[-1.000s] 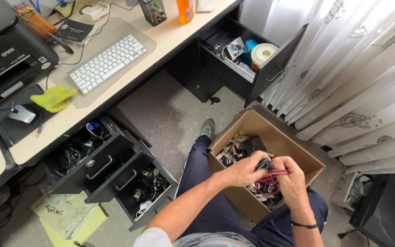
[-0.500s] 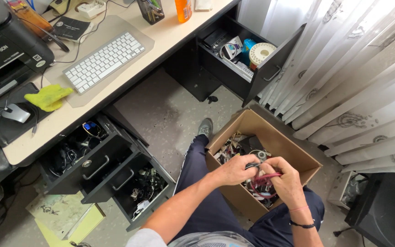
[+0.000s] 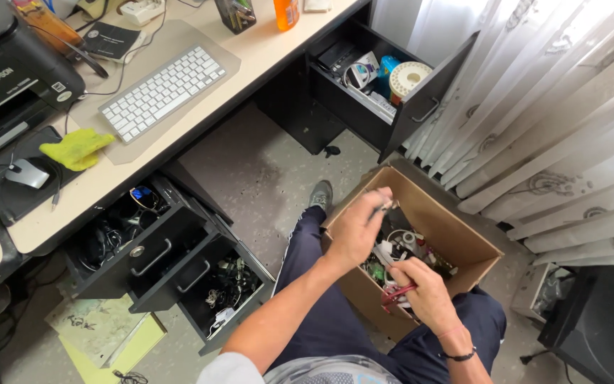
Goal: Sorting through a box of electronic cables and components and placing them into a desk drawer.
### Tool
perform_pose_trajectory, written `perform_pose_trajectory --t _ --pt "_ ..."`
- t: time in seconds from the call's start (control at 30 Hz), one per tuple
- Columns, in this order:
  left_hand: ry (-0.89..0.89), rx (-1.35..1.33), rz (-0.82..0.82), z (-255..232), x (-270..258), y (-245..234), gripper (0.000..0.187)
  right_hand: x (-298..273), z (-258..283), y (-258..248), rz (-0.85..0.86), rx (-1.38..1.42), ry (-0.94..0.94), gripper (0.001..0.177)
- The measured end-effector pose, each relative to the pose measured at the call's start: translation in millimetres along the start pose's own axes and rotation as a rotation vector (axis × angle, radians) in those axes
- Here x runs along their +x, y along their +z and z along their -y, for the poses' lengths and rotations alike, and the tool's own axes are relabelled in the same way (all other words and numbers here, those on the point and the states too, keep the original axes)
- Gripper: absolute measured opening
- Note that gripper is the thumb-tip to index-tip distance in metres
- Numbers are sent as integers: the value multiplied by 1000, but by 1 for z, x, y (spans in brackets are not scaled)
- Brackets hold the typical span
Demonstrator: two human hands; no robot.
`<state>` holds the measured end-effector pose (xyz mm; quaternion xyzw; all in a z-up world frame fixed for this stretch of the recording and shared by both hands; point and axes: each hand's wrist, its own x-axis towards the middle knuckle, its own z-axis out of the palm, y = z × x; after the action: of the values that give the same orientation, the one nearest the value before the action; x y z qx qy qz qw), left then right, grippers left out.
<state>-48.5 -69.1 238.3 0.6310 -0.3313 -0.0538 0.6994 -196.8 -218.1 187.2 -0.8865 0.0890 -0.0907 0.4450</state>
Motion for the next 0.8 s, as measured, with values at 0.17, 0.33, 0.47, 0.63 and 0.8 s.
perform_pose_trajectory --t 0.17,0.33,0.47,0.63,0.8 --pt "-316 199 465 7 -37 9 22 17 44 -37 -210 37 -115 31" --pt "-625 90 525 -39 -50 -8 34 21 53 -24 -54 46 86 13" --pt "-413 511 338 -4 -94 -33 51 12 82 -2 118 29 146 12" --pt "-21 639 144 10 -138 -61 48 -5 118 38 407 -80 -251 6" --pt "-307 474 183 -35 -154 -111 33 12 164 56 411 6 -299 8"
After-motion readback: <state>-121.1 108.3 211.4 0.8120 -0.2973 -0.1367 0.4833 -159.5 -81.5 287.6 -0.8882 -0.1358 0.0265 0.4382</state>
